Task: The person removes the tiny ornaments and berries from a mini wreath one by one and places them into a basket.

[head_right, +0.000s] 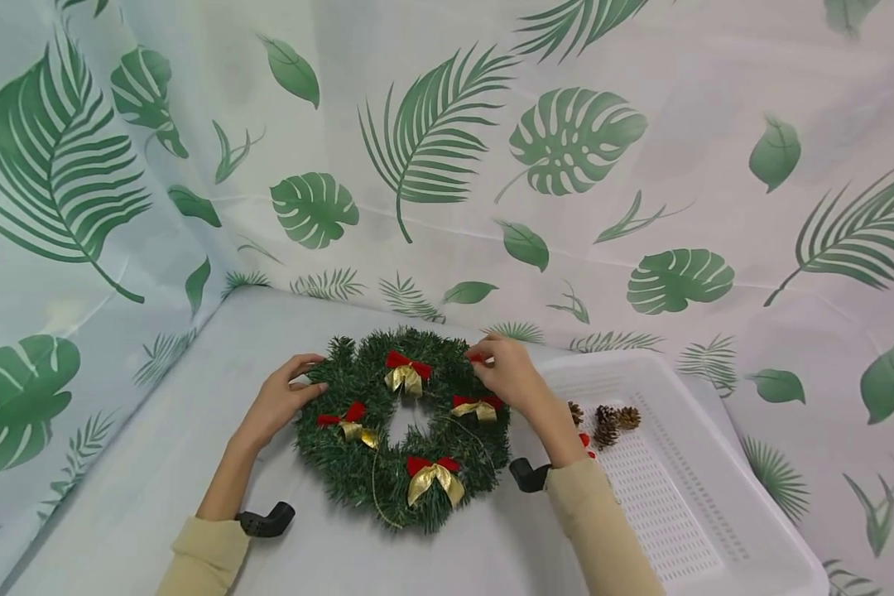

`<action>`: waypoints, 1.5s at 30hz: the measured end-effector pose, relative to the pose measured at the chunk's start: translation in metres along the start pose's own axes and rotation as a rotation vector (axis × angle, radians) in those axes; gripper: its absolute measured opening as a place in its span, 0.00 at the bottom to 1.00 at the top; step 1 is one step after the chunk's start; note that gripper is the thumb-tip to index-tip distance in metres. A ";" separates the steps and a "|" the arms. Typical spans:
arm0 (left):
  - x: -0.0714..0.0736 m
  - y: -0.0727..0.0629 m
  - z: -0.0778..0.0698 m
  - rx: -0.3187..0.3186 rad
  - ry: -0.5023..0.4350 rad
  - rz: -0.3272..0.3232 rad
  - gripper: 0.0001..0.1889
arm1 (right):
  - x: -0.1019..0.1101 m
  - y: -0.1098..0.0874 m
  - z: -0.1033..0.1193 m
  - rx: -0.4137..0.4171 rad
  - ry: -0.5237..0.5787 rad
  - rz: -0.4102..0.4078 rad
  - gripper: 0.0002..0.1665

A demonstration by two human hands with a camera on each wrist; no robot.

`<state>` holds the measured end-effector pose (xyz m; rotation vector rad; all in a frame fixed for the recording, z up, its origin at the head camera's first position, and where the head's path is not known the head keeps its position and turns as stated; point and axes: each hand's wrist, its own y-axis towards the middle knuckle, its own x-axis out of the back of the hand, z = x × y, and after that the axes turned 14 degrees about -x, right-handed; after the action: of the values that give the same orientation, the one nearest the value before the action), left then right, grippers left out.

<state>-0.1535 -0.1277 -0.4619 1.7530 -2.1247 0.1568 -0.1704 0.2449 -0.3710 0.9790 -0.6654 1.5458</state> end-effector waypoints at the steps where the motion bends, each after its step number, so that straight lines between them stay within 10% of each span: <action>1: 0.000 0.000 0.000 0.000 -0.001 -0.002 0.27 | 0.002 -0.003 -0.002 -0.006 0.010 -0.006 0.09; 45: -0.002 -0.001 -0.002 -0.002 0.012 0.014 0.28 | 0.060 -0.080 -0.086 -0.218 -0.085 -0.024 0.08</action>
<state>-0.1520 -0.1248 -0.4608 1.7321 -2.1276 0.1682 -0.1133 0.3642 -0.3696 0.8881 -0.8592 1.3838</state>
